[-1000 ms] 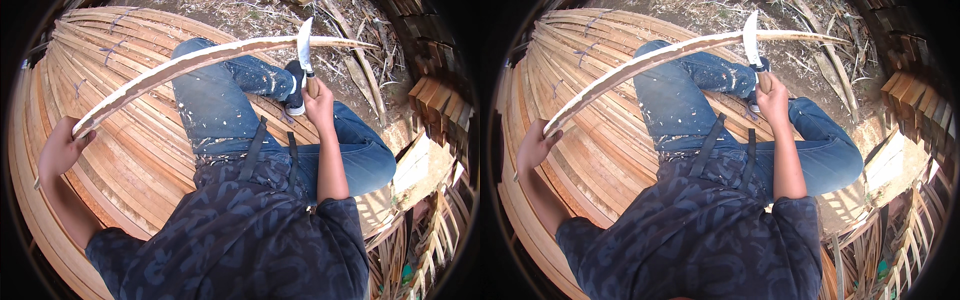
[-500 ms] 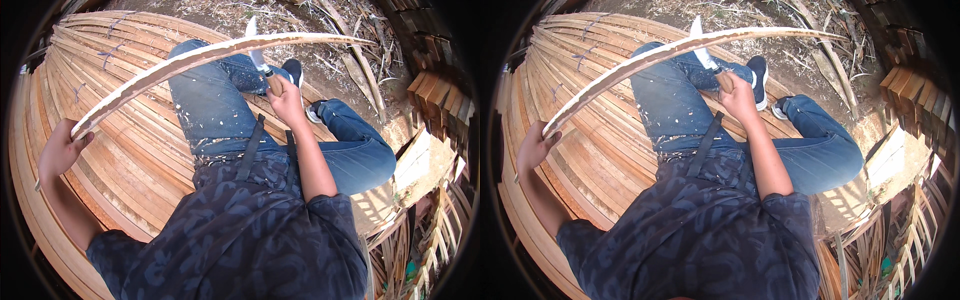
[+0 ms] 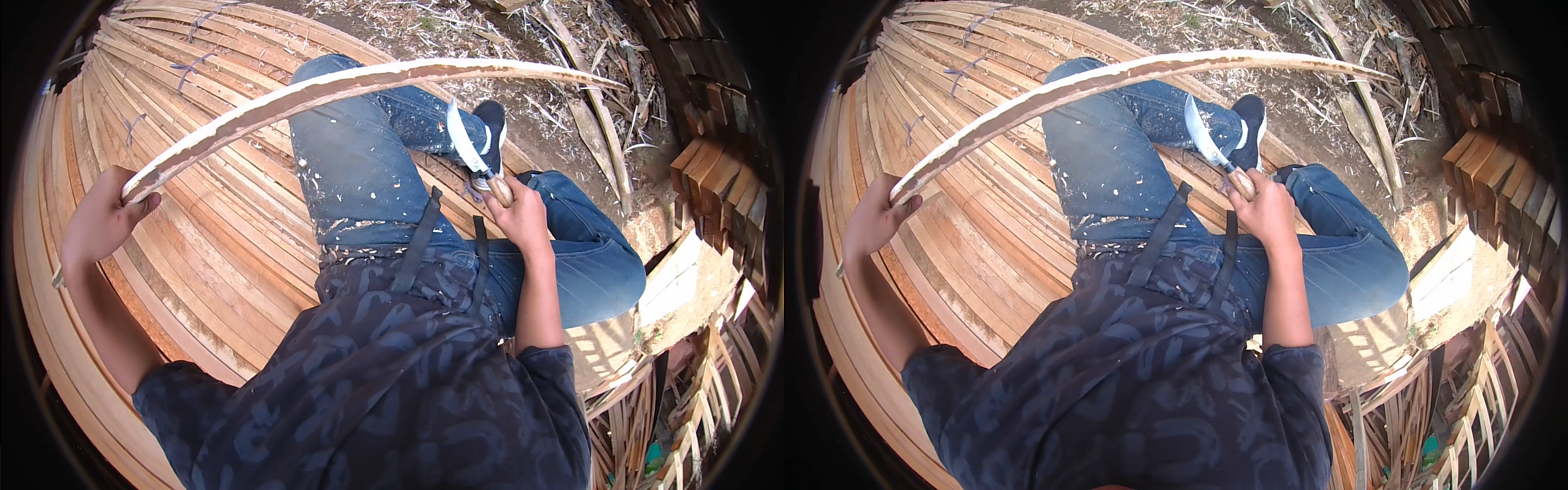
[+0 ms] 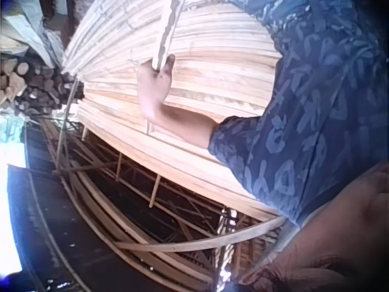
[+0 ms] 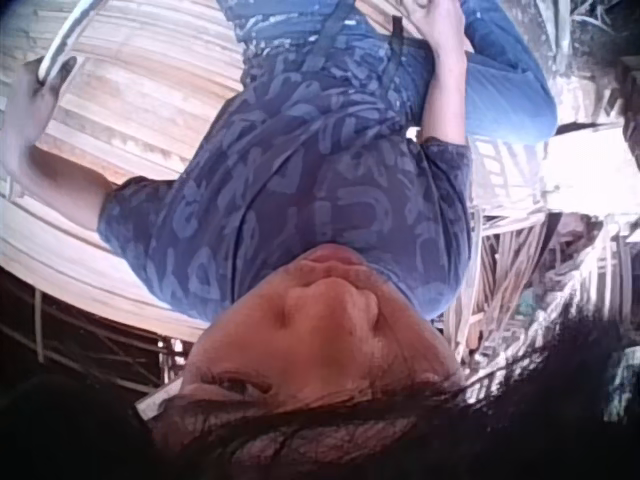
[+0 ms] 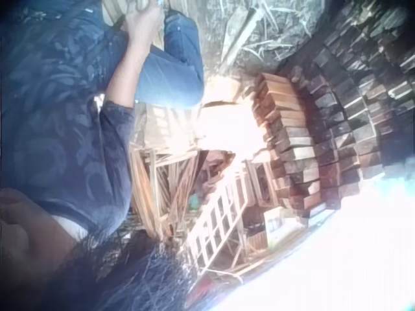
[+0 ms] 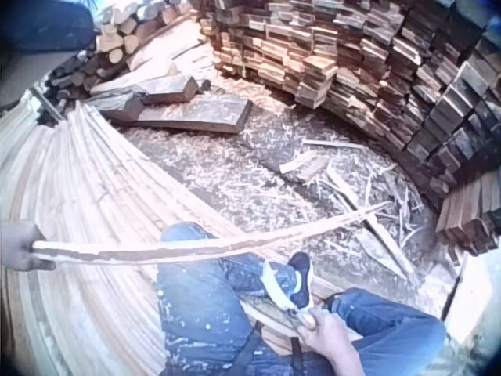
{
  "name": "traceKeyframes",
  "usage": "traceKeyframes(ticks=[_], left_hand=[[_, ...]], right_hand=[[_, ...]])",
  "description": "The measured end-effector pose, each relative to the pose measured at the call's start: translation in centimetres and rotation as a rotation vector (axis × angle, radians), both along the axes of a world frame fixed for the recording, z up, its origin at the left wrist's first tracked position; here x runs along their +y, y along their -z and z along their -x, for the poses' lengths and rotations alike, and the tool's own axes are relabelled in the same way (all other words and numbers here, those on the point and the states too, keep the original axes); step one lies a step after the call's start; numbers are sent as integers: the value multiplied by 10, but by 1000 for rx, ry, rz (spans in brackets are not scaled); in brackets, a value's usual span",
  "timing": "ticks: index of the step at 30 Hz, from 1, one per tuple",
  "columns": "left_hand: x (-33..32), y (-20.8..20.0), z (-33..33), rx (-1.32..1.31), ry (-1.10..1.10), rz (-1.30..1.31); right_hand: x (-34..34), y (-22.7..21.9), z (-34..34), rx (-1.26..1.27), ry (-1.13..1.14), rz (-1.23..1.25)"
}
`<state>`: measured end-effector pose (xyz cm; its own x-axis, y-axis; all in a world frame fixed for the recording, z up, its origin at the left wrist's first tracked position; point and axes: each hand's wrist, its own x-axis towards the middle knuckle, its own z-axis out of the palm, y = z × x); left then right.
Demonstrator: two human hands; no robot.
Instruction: The person sits on a wooden platform and uses a curved knife to shave a long, thin piece of wood held across their lap. They repeatedly scrape the knife along the wood to remove thin shavings, occasionally adjusting their grip and the wood's position.
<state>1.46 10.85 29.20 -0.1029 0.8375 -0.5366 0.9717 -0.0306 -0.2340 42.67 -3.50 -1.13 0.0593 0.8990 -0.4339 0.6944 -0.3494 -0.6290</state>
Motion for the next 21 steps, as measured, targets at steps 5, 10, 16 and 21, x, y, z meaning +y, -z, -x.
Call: traceKeyframes(ticks=[5,10,16,21], left_hand=[[9,-5,5,-32,-15,-36],[4,-11,-13,6,-88,19],[1,-4,3,-75,-3,-3],[3,-1,3,-41,-34,-12]], right_hand=[[-2,-14,-18,173,86,-25],[11,-13,1,571,456,-82],[29,-4,29,574,116,-127],[19,-8,50,618,-17,-228]])
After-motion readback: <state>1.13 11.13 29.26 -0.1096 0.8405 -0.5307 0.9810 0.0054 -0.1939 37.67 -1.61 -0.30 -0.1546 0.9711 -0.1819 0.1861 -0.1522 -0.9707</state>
